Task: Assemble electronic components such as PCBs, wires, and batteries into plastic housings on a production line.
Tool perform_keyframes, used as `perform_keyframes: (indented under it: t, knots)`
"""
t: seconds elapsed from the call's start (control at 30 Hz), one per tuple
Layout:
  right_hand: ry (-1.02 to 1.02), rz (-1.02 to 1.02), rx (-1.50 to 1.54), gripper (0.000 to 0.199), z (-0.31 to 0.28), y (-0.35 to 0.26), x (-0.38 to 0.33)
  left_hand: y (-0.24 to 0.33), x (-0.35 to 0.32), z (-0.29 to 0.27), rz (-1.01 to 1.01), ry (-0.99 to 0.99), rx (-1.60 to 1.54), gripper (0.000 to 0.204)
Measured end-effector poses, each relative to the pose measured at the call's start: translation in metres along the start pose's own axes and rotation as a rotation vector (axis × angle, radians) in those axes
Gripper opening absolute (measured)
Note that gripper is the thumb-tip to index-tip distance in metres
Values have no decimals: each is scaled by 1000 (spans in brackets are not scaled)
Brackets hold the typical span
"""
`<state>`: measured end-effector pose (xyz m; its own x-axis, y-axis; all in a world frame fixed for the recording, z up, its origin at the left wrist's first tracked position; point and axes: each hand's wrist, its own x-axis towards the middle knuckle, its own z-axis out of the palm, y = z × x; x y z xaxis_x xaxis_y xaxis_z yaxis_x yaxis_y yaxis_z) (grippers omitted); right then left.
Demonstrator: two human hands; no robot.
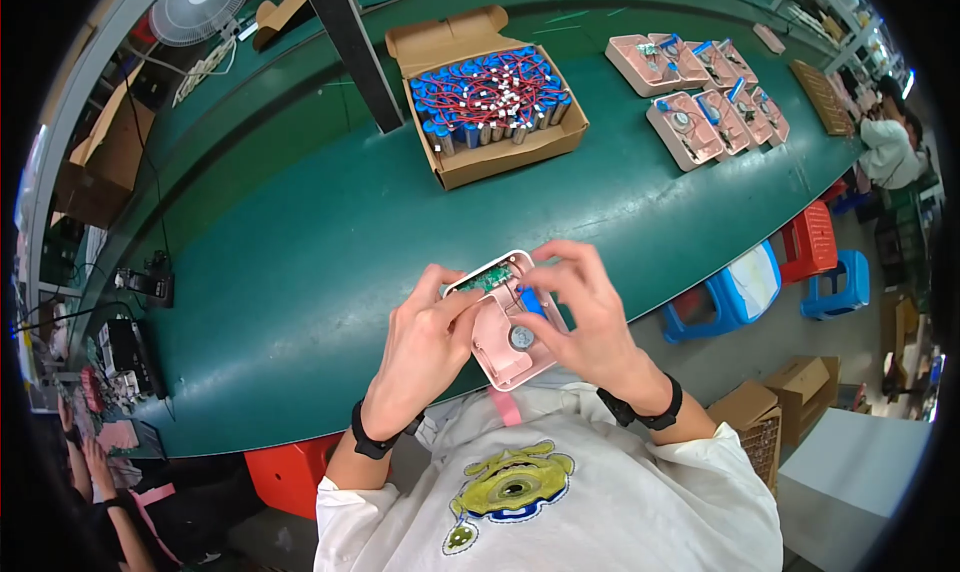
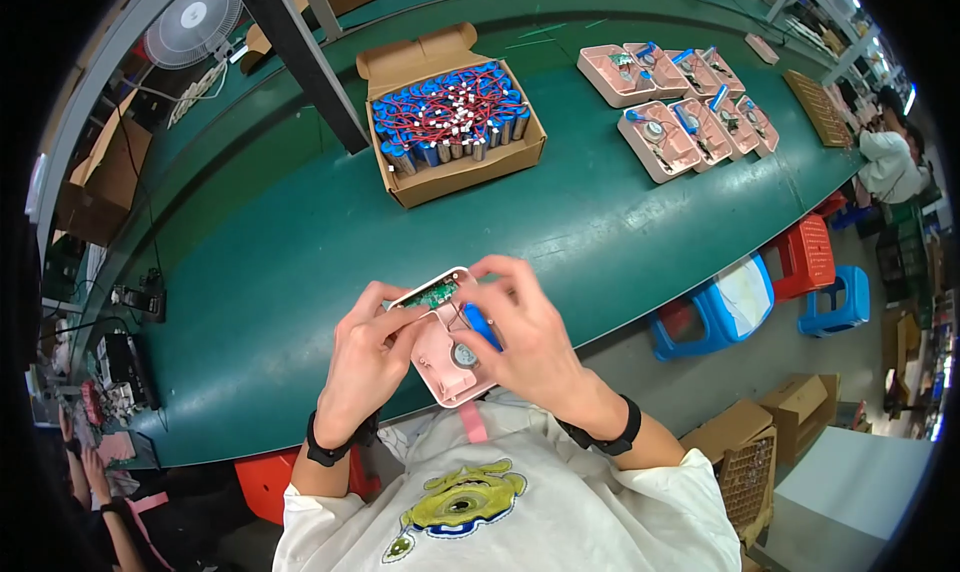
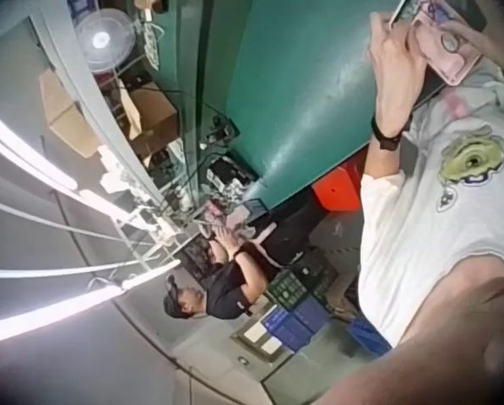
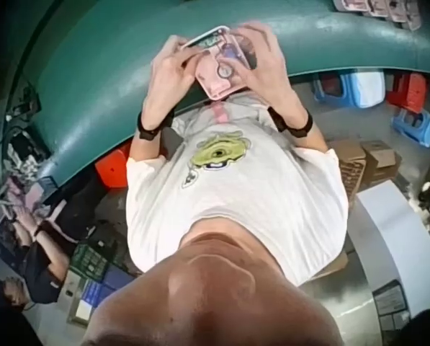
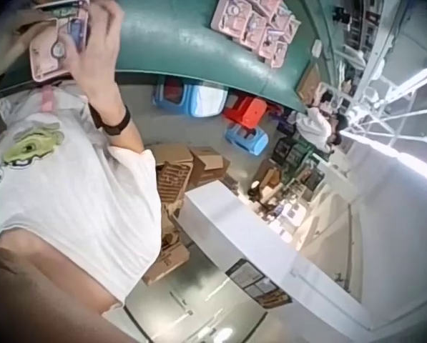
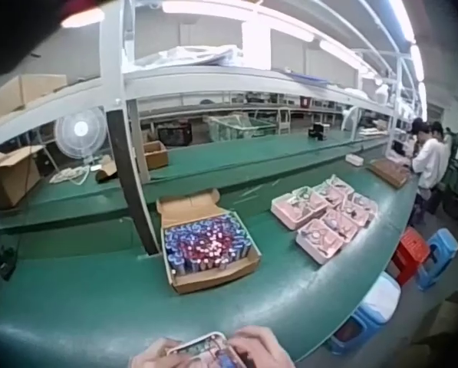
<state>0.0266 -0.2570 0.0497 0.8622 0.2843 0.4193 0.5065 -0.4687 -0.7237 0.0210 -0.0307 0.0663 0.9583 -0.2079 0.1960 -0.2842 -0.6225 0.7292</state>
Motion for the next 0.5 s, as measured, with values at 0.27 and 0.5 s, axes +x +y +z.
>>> perform_keyframes:
  t: [0.27, 0.5]
  knots:
    - [-125, 126, -237, 110, -9, -31, -25, 6, 9, 18, -22, 95, 33, 17]
    - [-34, 128, -452, 116, 0, -26, -19, 23, 16, 35, 10, 183, 24, 17]
